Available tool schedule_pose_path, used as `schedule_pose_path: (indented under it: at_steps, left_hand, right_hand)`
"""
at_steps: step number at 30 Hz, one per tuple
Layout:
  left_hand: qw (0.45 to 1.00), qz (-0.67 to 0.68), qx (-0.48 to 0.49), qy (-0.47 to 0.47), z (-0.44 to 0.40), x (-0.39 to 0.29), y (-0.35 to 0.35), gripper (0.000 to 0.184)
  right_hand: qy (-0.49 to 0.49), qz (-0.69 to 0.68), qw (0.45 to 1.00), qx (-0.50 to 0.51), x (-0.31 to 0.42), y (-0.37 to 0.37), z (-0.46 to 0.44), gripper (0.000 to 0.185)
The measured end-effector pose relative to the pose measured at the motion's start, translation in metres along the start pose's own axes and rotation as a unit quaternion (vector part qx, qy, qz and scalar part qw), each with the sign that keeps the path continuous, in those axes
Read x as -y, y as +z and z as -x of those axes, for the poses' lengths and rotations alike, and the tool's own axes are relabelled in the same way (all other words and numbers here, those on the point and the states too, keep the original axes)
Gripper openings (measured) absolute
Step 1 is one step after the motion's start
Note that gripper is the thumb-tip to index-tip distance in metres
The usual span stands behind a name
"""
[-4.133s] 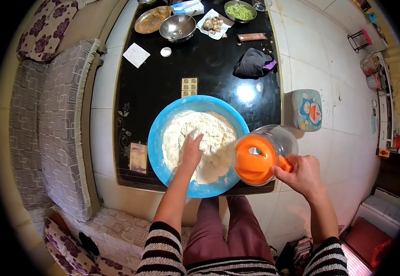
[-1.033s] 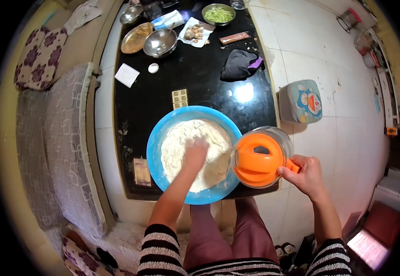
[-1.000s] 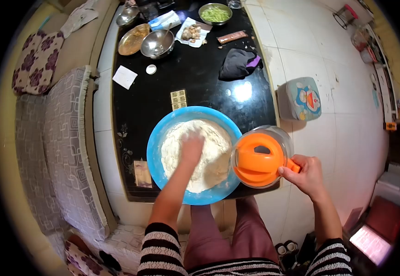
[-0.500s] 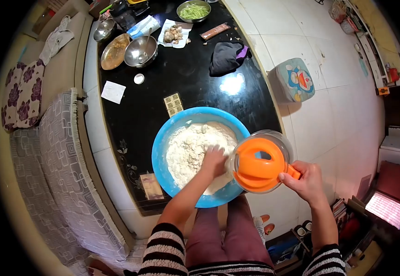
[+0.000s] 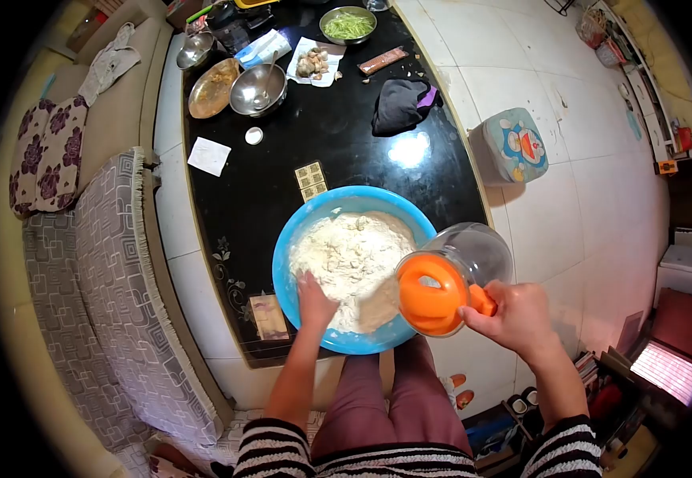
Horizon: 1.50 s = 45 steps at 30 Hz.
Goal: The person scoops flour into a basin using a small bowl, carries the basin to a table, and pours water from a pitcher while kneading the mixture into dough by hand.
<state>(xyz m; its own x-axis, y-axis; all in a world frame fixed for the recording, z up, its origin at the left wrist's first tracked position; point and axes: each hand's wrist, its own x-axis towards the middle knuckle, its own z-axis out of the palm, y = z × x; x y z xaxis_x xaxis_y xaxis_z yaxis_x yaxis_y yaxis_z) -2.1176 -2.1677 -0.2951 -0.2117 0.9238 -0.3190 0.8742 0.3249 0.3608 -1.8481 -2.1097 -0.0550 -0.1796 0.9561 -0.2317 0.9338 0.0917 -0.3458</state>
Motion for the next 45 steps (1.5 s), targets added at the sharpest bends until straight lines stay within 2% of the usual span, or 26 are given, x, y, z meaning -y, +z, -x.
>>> schedule_pose_path:
  at_steps: [1,3,5,7,9,11,12,13,15,16,18,19,21,22,24,25,27,31,33,34,35,37,39,41,42,45]
  left_hand:
    - [1.000,0.002,-0.001,-0.001,0.000,-0.006,0.003,0.088]
    - [0.972,0.093,0.099,-0.191,-0.010,-0.022,0.007,0.092]
    - [0.974,0.101,0.070,-0.192,-0.017,-0.015,0.025,0.088]
    - [0.950,0.245,0.101,-0.167,-0.026,-0.006,0.031,0.080]
    - [0.945,0.278,0.082,-0.151,-0.022,-0.009,0.031,0.070]
    - [0.956,0.278,0.068,-0.070,-0.014,-0.019,0.021,0.060]
    - [0.979,0.200,0.024,0.023,-0.005,-0.020,0.022,0.059]
    - [0.970,0.217,0.098,0.048,0.002,-0.017,0.020,0.063]
    - [0.965,0.078,0.171,0.181,0.020,-0.020,0.006,0.064]
    - [0.965,0.077,0.171,0.180,0.024,-0.024,-0.003,0.064]
    - [0.903,-0.142,0.255,0.315,0.030,-0.030,-0.013,0.058]
    - [0.902,-0.143,0.255,0.318,0.027,-0.030,-0.007,0.058]
    - [0.885,-0.187,0.087,0.418,0.016,-0.024,0.018,0.049]
    - [0.884,-0.186,0.086,0.420,0.007,-0.025,0.024,0.049]
    - [0.909,-0.123,0.132,0.377,-0.019,-0.026,0.036,0.043]
    - [0.917,-0.089,0.058,0.385,-0.030,-0.026,0.034,0.044]
    - [0.952,-0.033,0.097,0.290,-0.047,-0.033,0.021,0.049]
    - [0.973,-0.074,0.029,0.218,-0.050,-0.039,0.009,0.059]
    - [0.999,-0.035,-0.020,0.031,-0.037,-0.038,0.005,0.070]
    - [1.000,0.005,-0.007,-0.026,-0.035,-0.033,0.005,0.077]
    - [1.000,0.005,-0.008,-0.026,-0.032,-0.025,0.012,0.077]
    - [0.982,0.130,0.004,-0.136,-0.027,-0.018,0.019,0.080]
    - [0.985,0.113,0.023,-0.127,-0.027,-0.014,0.024,0.081]
    - [0.954,0.255,0.030,-0.155,-0.035,-0.006,0.031,0.079]
    - [0.953,0.257,0.029,-0.155,-0.042,0.000,0.039,0.079]
    - [0.954,0.277,-0.053,-0.100,-0.068,0.011,0.061,0.076]
  right_hand:
    - [-0.014,0.030,0.999,0.013,0.003,-0.001,-0.001,0.031]
    - [-0.027,0.043,0.999,0.012,0.007,0.000,-0.002,0.032]
    - [-0.038,0.054,0.998,0.016,0.010,0.002,-0.001,0.033]
    - [-0.046,0.049,0.998,0.020,0.013,0.003,-0.001,0.034]
    - [-0.054,0.058,0.997,0.019,0.011,0.006,-0.001,0.034]
    - [-0.062,0.065,0.996,0.022,0.011,0.008,0.000,0.034]
    - [-0.059,0.061,0.996,0.014,0.010,0.009,0.001,0.033]
    - [-0.056,0.057,0.997,0.005,0.009,0.010,0.000,0.033]
    - [-0.054,0.062,0.997,0.010,0.009,0.008,0.000,0.033]
    - [-0.051,0.069,0.996,0.013,0.008,0.007,0.000,0.032]
    - [-0.047,0.063,0.997,0.010,0.006,0.005,0.001,0.032]
    - [-0.044,0.059,0.997,0.007,0.005,0.004,0.001,0.032]
    - [-0.040,0.057,0.998,0.007,0.005,0.003,0.002,0.032]
    - [-0.038,0.057,0.998,0.008,0.004,0.002,0.002,0.032]
    - [-0.031,0.060,0.998,0.012,0.003,0.002,0.003,0.033]
    - [-0.025,0.060,0.998,0.019,0.003,0.003,0.005,0.033]
    - [-0.020,0.063,0.997,0.027,0.003,0.003,0.005,0.033]
    - [-0.018,0.068,0.997,0.033,0.005,0.002,0.002,0.035]
    - [-0.021,0.063,0.997,0.030,0.006,0.002,-0.001,0.035]
    - [-0.025,0.060,0.998,0.027,0.006,0.002,-0.003,0.035]
    - [-0.026,0.059,0.998,0.026,0.007,0.003,-0.005,0.035]
    - [-0.033,0.063,0.997,0.014,0.009,0.003,-0.008,0.035]
    - [-0.038,0.068,0.997,0.011,0.011,0.003,-0.012,0.035]
    - [-0.046,0.075,0.996,0.008,0.013,0.001,-0.018,0.035]
    - [-0.044,0.073,0.996,0.006,0.015,0.000,-0.020,0.035]
    - [-0.044,0.078,0.996,0.002,0.019,-0.002,-0.029,0.035]
